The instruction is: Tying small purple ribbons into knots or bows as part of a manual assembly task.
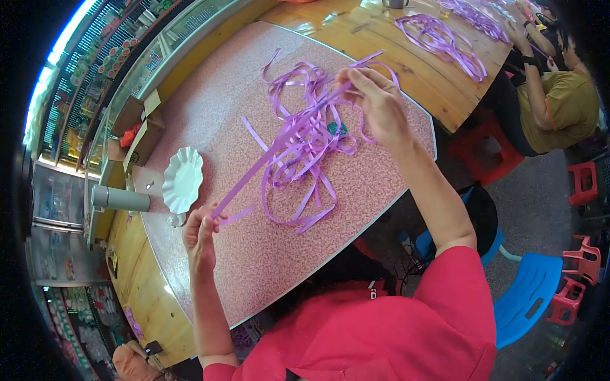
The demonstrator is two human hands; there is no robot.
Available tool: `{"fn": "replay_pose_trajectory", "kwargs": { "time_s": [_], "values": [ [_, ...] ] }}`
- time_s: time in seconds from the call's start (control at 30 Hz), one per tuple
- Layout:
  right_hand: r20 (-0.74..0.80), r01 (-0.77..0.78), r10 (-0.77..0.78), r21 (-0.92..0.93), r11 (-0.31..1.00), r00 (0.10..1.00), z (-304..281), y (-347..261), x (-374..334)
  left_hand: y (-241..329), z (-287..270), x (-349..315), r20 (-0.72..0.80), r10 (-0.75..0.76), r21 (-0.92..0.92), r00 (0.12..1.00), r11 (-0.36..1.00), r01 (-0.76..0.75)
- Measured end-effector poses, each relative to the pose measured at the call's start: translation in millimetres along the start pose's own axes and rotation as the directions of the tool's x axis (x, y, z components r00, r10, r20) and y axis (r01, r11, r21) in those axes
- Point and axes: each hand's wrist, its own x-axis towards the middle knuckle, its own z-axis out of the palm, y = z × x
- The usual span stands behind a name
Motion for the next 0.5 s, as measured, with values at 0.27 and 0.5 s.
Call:
{"fn": "replay_pose_trajectory", "kwargs": {
  "time_s": [0.27,0.5],
  "values": [
    [-0.247,-0.081,0.001,-0.315,0.946,0.969,-33,0,-16,-50,-37,-46,-0.175,-0.113,-0.082,0.978,0.992,0.100],
    [-0.182,-0.083,-0.083,-0.749,0.657,0.980,-33,18,-36,-72,-39,-56,-0.232,-0.142,-0.187,0.962,0.977,0.099]
  ]
}}
